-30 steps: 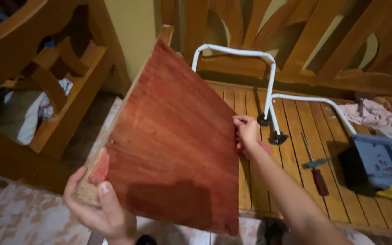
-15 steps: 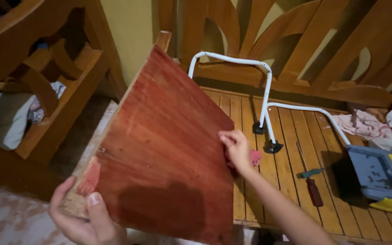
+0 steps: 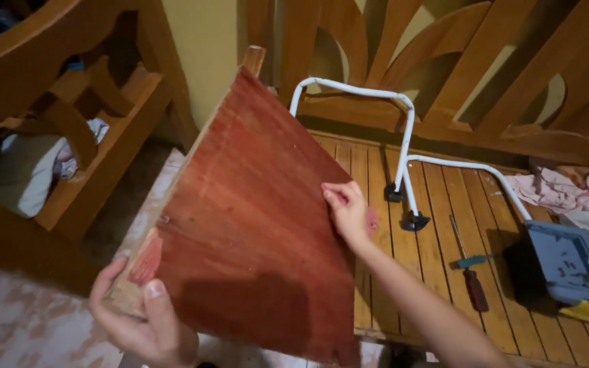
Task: The person wipes a rectangular wooden board with a pink cloth, first on the reddish side and then on the lighter side. The board is held in one hand while the other hand rubs the surface. The person flips the board over to clean the other side.
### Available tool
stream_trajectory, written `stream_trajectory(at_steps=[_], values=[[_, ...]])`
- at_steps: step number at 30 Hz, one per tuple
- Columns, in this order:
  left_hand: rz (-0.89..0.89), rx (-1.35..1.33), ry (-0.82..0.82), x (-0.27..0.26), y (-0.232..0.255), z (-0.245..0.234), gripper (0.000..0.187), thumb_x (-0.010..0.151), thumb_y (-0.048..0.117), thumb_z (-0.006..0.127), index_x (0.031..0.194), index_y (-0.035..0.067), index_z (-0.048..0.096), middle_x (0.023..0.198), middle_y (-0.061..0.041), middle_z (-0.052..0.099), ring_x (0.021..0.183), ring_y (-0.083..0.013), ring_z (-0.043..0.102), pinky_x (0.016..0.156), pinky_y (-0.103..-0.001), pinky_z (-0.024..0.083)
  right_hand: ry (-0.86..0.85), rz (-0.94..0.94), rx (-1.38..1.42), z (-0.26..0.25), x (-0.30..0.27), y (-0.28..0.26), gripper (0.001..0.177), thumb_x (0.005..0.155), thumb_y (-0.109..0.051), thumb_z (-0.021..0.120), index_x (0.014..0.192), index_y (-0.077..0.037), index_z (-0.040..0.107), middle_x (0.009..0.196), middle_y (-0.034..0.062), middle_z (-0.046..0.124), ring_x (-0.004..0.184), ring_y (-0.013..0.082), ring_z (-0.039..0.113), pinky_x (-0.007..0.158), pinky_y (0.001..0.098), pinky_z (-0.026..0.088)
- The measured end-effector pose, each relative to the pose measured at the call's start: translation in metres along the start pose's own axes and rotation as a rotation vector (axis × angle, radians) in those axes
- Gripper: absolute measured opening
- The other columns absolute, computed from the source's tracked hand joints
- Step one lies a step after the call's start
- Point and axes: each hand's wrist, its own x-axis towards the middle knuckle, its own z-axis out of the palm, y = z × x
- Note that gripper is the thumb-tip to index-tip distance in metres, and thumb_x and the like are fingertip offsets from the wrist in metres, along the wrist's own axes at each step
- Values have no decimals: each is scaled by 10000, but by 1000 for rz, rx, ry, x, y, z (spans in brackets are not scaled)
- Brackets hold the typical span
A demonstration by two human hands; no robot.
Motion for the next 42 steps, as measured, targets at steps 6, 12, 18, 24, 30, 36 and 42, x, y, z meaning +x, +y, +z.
stream_trajectory(at_steps=[6, 12, 18, 24, 30, 36, 42], values=[[25, 210, -12, -1, -1, -7, 460, 1035, 140, 571, 1435, -61, 465, 1367, -199, 532, 1276, -242, 520, 1160, -365, 405, 111, 502, 178, 18, 61, -16, 83, 935, -123, 698, 963, -53, 731, 910, 70, 687, 838, 183, 633, 759, 310, 512], [-137, 145, -37, 0, -3, -12, 481, 997, 185, 563, 1411, -37, 455, 1363, -163, 523, 1223, -238, 517, 1115, -375, 434, 10, 19, -61, 29, 11, -55, 90, 943, -119, 707, 990, -43, 719, 945, 115, 591, 850, 203, 591, 784, 316, 495], [-26, 213, -52, 3, 3, -11, 468, 1021, 179, 576, 1416, -44, 463, 1415, -211, 538, 1317, -290, 519, 1181, -409, 395, -45, -58, 42, 14, 41, -61, 130, 924, -141, 701, 1023, -62, 730, 955, 108, 625, 862, 199, 597, 774, 324, 507], [-53, 273, -85, 7, 7, -14, 497, 980, 184, 574, 1399, -60, 464, 1345, -226, 578, 1250, -310, 585, 1124, -400, 443, 14, 342, -134, 41, 66, -86, 162, 1028, -216, 652, 1077, -63, 674, 995, 131, 669, 901, 264, 627, 815, 395, 491], [-28, 225, -104, 9, 6, -15, 499, 981, 154, 565, 1407, -73, 439, 1376, -251, 553, 1276, -337, 564, 1141, -407, 424, -183, -155, 8, 27, 27, -92, 132, 970, -165, 665, 1049, -60, 679, 1020, 121, 682, 933, 259, 658, 838, 379, 531], [-31, 200, -82, 7, 1, -12, 511, 979, 136, 576, 1415, -78, 418, 1395, -269, 534, 1296, -350, 545, 1138, -422, 420, -23, 272, -101, 54, 99, -103, 121, 983, -183, 657, 1038, -81, 693, 1024, 119, 698, 957, 277, 672, 849, 387, 518], [59, 241, -132, 3, -5, -17, 483, 998, 148, 564, 1400, -74, 412, 1323, -251, 563, 1193, -315, 604, 1084, -404, 486, -94, -132, 57, 76, 70, -115, 145, 950, -180, 704, 1033, -64, 727, 1023, 129, 664, 958, 266, 650, 858, 375, 521]])
